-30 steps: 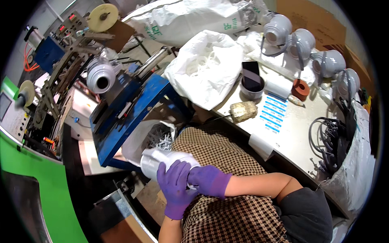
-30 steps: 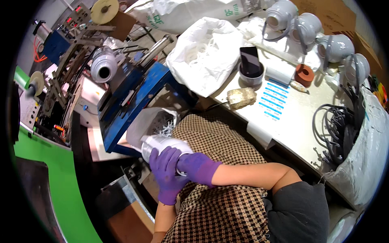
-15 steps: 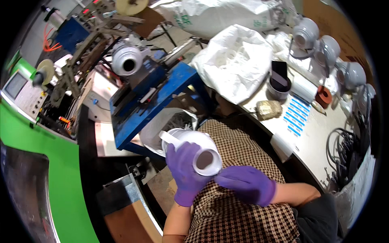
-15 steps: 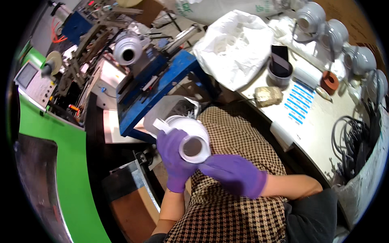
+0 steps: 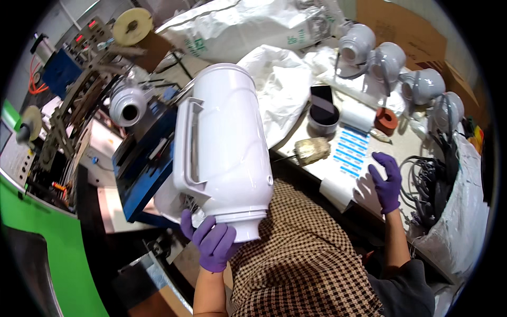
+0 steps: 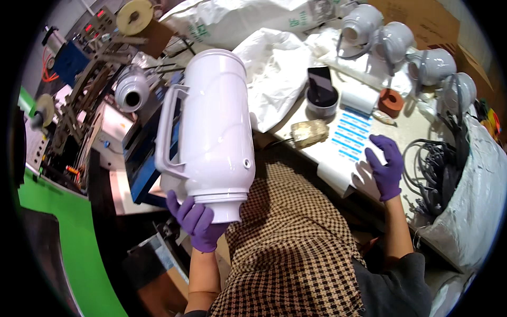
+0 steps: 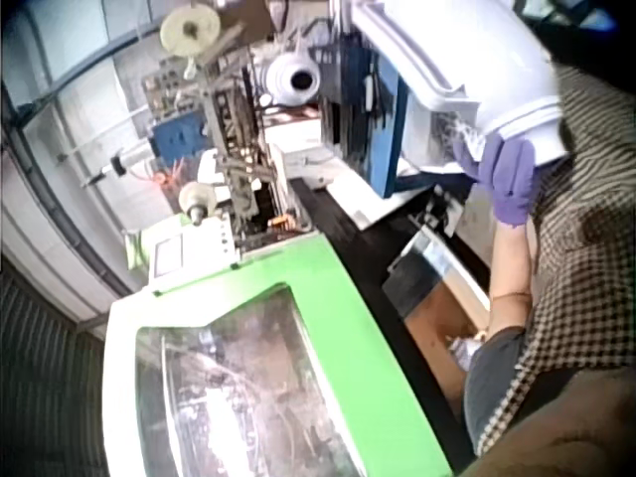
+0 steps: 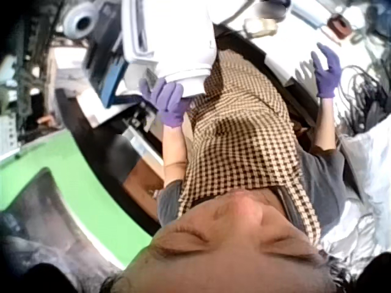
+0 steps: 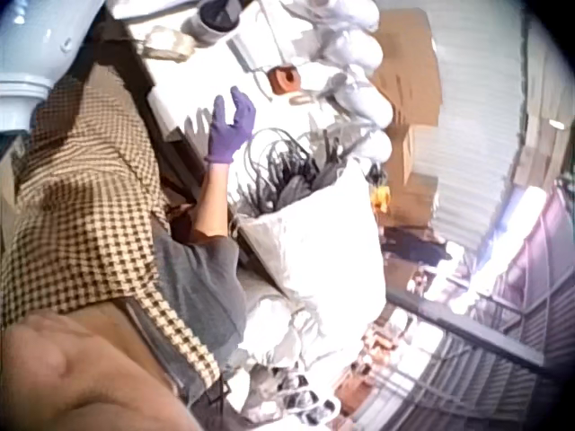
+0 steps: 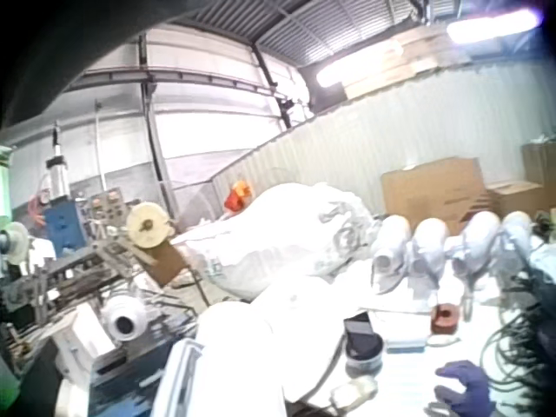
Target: The person assembles white plastic garden sprayers by hand. They pick up a white plastic bottle, insert a grey handle into the neck, and place the finished unit into a cardboard box. The process is repeated for multiple units in a continuous loop.
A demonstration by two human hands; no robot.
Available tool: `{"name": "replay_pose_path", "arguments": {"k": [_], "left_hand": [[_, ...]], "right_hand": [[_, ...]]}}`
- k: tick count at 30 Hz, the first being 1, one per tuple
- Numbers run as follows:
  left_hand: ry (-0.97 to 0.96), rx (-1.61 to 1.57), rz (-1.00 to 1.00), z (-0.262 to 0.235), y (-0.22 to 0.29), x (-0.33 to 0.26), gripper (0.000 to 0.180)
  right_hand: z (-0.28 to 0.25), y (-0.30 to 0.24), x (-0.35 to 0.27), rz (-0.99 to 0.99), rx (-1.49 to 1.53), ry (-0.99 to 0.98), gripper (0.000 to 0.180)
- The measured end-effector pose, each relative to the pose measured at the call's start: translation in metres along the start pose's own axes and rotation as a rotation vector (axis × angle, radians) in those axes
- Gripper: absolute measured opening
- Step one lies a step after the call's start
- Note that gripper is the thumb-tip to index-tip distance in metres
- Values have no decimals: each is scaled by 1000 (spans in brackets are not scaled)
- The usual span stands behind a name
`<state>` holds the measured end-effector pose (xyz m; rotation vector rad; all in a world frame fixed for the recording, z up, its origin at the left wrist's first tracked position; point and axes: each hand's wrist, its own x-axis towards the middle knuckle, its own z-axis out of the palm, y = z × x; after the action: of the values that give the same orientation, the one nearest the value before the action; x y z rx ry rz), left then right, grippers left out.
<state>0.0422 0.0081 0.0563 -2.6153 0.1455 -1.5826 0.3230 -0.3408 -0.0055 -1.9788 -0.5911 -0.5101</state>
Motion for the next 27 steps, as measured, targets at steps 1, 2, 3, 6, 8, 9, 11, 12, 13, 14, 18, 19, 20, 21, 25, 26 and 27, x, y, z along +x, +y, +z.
{"name": "replay_pose_path", "arguments": {"k": [1, 2, 3, 6, 8, 9, 11, 12, 13, 14, 18, 19, 20, 21, 25, 26, 27], "left_hand": [[-4, -55, -3, 20, -4, -12, 25], [-17, -103, -2, 38, -8, -23, 27], [-150, -134, 14, 48, -12, -32, 56], [-344, -298, 102, 80, -22, -69, 34], [-269, -281, 79, 83, -13, -72, 34], [-234, -272, 65, 83, -9, -72, 34], [-206, -286, 73, 84, -13, -72, 33], [-191, -290, 75, 84, -15, -73, 32], [-224, -304, 59, 82, -14, -77, 31], [-226, -313, 76, 81, -14, -77, 32], [-295, -291, 140, 83, -3, -80, 36], [-300, -289, 152, 83, -2, -81, 40], [-303, -296, 158, 84, 1, -82, 43], [-310, -303, 164, 85, 2, -84, 44], [-309, -339, 160, 89, -1, -93, 47], [-298, -349, 153, 89, -2, -96, 48], [-297, -346, 156, 86, -4, -97, 45]], "right_hand": [[0, 10, -1, -22, -28, -17, 31], [6, 17, -4, 15, 7, -53, 31], [15, 17, -5, 20, -4, -83, 31], [48, 28, -8, 20, -106, -161, 33], [63, 20, -12, 10, -337, -165, 24], [67, 22, -13, 32, -350, -167, 21], [69, 23, -13, 103, -351, -196, 20], [68, 23, -11, 153, -339, -223, 21], [67, 23, -10, 203, -326, -250, 22], [69, 23, -8, 177, -339, -228, 24], [73, 29, -10, 54, -355, -181, 33], [70, 27, -10, 62, -342, -223, 33], [66, 24, -9, 70, -339, -266, 33], [69, 28, -9, 101, -345, -270, 31], [71, 26, -2, 146, -383, -273, 23], [68, 17, 0, 34, -446, -264, 23], [64, 8, 1, -77, -501, -252, 22]]}}
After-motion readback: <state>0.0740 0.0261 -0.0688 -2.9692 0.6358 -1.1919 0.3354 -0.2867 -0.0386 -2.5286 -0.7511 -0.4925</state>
